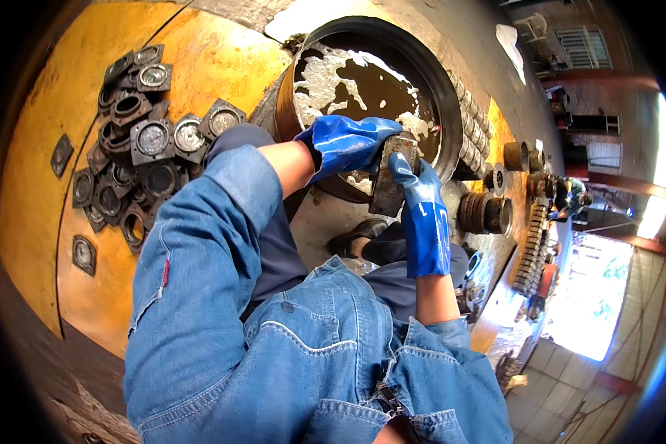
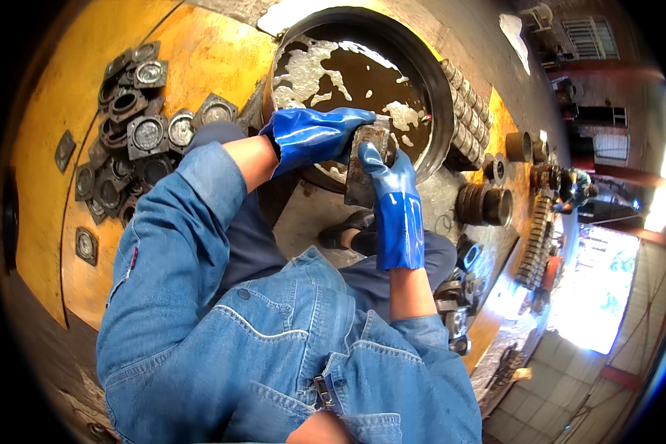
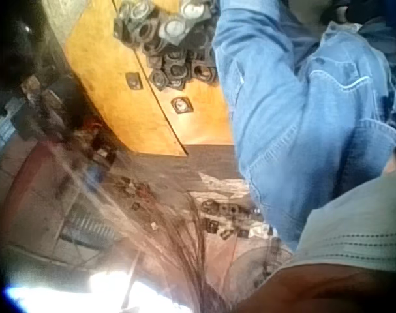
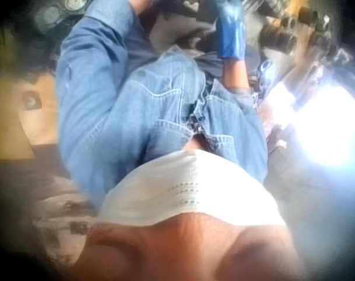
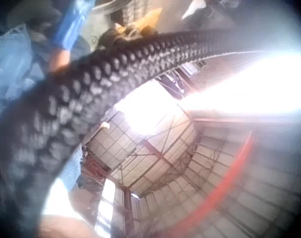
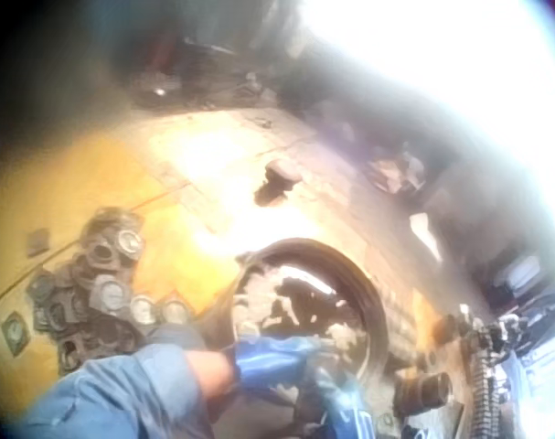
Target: The person, wearing blue gloves, cleans metal components by dipping them in a tub of dark liquid and scrubbing them with a small brush.
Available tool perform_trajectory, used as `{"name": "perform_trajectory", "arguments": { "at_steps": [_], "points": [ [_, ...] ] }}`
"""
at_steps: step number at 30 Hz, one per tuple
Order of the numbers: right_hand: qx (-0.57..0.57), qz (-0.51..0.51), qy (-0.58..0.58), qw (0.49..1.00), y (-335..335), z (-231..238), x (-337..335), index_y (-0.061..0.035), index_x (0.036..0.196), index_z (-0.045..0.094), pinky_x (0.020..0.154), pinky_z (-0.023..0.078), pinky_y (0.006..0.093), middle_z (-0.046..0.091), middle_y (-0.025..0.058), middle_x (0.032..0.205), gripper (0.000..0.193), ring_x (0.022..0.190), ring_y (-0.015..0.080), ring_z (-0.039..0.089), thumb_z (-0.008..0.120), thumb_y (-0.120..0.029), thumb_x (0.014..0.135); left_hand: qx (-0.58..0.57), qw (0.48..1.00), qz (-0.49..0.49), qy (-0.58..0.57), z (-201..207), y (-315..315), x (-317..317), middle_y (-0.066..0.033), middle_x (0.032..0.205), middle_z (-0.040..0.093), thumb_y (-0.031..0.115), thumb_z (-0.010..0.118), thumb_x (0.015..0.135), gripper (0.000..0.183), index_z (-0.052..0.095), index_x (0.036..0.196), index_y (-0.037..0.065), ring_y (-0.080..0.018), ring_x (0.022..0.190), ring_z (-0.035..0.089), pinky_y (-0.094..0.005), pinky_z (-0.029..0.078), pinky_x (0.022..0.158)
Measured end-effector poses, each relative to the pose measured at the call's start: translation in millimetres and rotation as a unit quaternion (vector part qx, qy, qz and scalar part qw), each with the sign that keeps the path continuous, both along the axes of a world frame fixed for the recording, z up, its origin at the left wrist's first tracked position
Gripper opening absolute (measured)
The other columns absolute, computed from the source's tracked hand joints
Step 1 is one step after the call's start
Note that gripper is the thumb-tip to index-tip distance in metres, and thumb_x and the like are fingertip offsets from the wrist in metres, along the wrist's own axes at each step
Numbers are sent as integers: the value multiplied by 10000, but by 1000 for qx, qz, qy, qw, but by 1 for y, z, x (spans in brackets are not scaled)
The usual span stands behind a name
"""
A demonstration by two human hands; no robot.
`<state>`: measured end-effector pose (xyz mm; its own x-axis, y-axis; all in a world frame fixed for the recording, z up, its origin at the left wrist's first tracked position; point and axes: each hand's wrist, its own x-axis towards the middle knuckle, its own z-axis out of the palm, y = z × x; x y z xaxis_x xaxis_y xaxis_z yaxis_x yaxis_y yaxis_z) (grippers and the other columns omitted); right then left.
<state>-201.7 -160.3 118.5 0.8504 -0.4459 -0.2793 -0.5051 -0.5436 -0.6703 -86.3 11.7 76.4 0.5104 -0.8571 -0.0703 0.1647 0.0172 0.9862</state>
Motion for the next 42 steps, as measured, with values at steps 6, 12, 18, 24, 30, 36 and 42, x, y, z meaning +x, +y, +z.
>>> {"name": "perform_trajectory", "arguments": {
  "at_steps": [6, 12, 18, 24, 30, 36, 42],
  "points": [
    [208, -15, -163, 964, 2, -34, -10, 34, 1306, 649, 811, 603, 365, 755, 214, 1099, 751, 931, 243, 747, 860, -528, 854, -49, 995, 61, -69, -28, -12, -2, -164, 1356, 678, 127, 513, 1114, 360, 578, 1445, -1, -240, 1224, 678, -342, 542, 1085],
    [212, -23, -137, 967, 16, 20, -15, 5, 1197, 662, 676, 597, 359, 754, 162, 963, 691, 756, 237, 722, 852, -555, 840, -141, 890, 10, 433, -62, -30, 37, -200, 1448, 610, 351, 393, 1149, 516, 464, 1564, 53, -373, 1250, 643, -532, 554, 1073],
    [48, 3, -145, 988, -13, -19, -42, 1, 1152, 697, 849, 592, 457, 738, 248, 1055, 714, 984, 435, 725, 854, -559, 738, 82, 908, 101, 398, -41, -37, -4, -222, 1526, 545, 577, 436, 1048, 719, 454, 1575, 88, -429, 1294, 593, -581, 516, 1066],
    [148, 44, -196, 968, -7, -17, -23, 49, 903, 752, 714, 581, 502, 734, 259, 853, 544, 811, 436, 734, 810, -465, 736, 207, 910, 328, 149, -82, 40, 42, -188, 1318, 651, 569, 513, 1034, 638, 580, 1419, 66, -374, 1132, 670, -512, 562, 967],
    [244, 68, -239, 938, -39, -17, -21, 28, 874, 751, 702, 550, 525, 702, 278, 813, 470, 744, 441, 700, 730, -440, 832, 281, 895, 331, 102, -73, 15, 59, -171, 1227, 665, 559, 522, 1044, 605, 590, 1375, 58, -345, 1057, 680, -477, 562, 901],
    [328, 84, -268, 902, -92, 0, -42, 16, 1021, 722, 767, 539, 521, 720, 275, 927, 455, 850, 418, 708, 726, -418, 881, 313, 906, 283, 46, -24, -59, 59, -154, 1136, 679, 549, 531, 1054, 575, 601, 1330, 50, -316, 982, 690, -441, 563, 836],
    [309, -7, -300, 902, -168, 22, -94, -7, 1181, 681, 861, 562, 462, 745, 211, 1029, 467, 964, 347, 724, 763, -370, 900, 267, 956, 119, -15, 54, -222, 16, -138, 1045, 693, 539, 540, 1064, 550, 612, 1286, 42, -287, 906, 700, -405, 563, 771]
  ]
}}
